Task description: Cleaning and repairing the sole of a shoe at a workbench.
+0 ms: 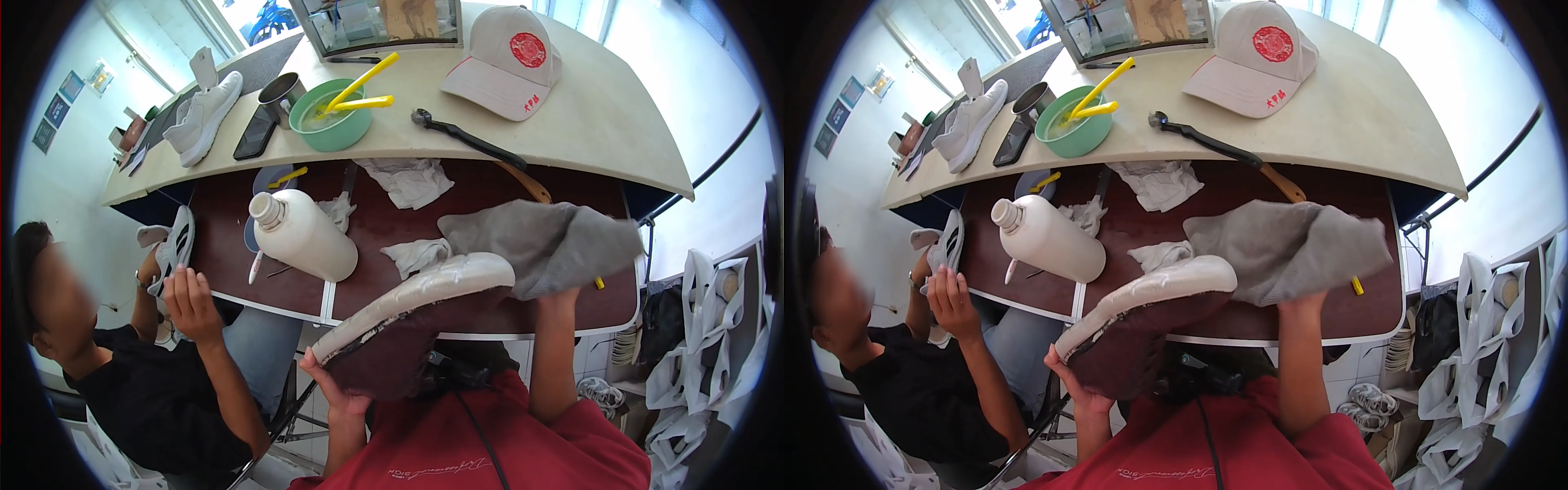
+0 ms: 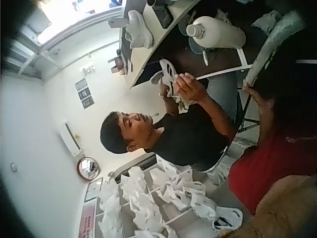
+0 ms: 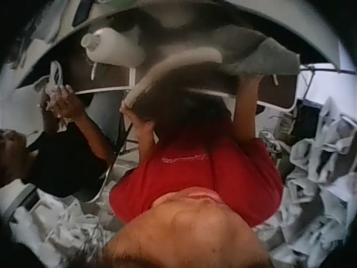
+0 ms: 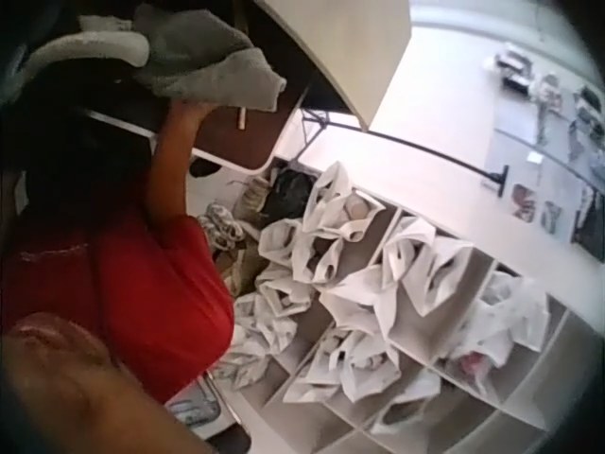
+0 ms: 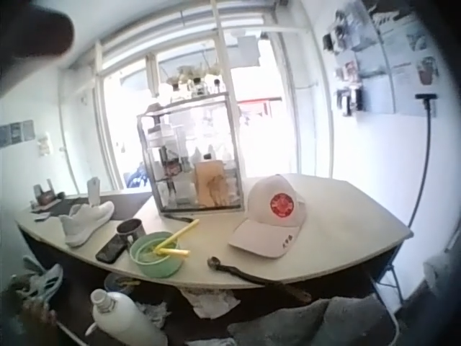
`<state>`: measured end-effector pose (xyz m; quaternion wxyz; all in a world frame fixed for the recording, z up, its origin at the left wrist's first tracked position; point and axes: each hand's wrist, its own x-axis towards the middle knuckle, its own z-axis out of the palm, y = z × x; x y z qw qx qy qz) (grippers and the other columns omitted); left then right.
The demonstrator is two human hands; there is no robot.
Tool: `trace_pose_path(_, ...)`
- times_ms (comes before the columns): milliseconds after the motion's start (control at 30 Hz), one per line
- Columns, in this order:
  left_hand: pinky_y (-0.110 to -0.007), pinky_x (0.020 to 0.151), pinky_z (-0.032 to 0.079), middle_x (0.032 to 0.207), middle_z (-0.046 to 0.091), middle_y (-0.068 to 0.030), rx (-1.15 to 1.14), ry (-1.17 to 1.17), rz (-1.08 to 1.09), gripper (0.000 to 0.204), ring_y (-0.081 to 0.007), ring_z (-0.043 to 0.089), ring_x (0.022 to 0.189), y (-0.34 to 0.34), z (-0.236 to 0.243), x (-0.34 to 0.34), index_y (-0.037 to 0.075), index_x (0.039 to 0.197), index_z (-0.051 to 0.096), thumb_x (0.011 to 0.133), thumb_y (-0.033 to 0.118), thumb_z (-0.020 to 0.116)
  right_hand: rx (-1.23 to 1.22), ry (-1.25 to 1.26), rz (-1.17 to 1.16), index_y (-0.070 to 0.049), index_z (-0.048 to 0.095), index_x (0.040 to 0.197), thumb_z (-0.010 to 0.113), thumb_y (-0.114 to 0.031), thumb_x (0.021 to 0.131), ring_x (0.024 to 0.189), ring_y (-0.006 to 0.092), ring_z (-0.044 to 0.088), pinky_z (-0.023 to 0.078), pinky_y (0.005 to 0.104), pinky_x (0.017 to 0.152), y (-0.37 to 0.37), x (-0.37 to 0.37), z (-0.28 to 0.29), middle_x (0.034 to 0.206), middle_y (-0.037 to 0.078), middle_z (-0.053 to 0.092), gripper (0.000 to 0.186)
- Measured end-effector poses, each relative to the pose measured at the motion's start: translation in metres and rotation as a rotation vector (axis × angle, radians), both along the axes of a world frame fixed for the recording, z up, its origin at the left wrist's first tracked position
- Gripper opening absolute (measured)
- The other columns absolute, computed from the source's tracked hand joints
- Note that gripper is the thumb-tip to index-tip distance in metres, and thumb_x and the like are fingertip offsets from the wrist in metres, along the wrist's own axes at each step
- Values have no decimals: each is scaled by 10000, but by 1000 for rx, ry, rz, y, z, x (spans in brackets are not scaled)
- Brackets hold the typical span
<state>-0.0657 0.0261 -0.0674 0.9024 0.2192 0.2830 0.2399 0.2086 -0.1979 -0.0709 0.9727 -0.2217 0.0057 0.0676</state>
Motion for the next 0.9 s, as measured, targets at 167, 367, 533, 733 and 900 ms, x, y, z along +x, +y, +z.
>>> trace_pose_path(167,-485,1066,487,1427,556,-174,-21,-47,-52,906,-344,575,1263,1,-3,-3,53,1436,498,902,783,464,-1539,-975,-73,-79,663,1196,649,-400,974,1243,182,577,478,435,1025,14,-31,119,1282,34,649,391)
trace_pose_path(367,-494,1083,472,1447,544,-163,187,1,-133,945,-343,555,1290,-10,1,1,51,1452,485,891,811,451,-1012,-726,-114,33,735,952,710,-220,938,744,157,684,528,275,712,31,-37,78,854,107,745,255)
trace_pose_path(533,-518,1089,461,1471,522,-167,75,76,-50,942,-349,540,1309,-20,-1,1,49,1458,481,893,802,460,-636,-258,24,4,698,929,559,-348,1053,666,145,645,522,279,644,23,-10,54,812,89,716,398)
trace_pose_path(733,-509,1044,491,1373,593,-143,-17,86,-16,905,-343,577,1243,-22,9,15,83,1366,561,894,836,391,329,68,126,-42,653,1201,512,-576,1018,1127,262,642,488,433,1033,5,17,9,1214,130,680,582)
trace_pose_path(900,-504,1050,486,1365,599,-132,55,145,11,880,-321,580,1236,-24,2,10,81,1354,565,894,818,425,-263,-462,199,11,570,1330,585,-527,988,1237,272,586,422,392,1081,24,-34,64,1322,171,624,637)
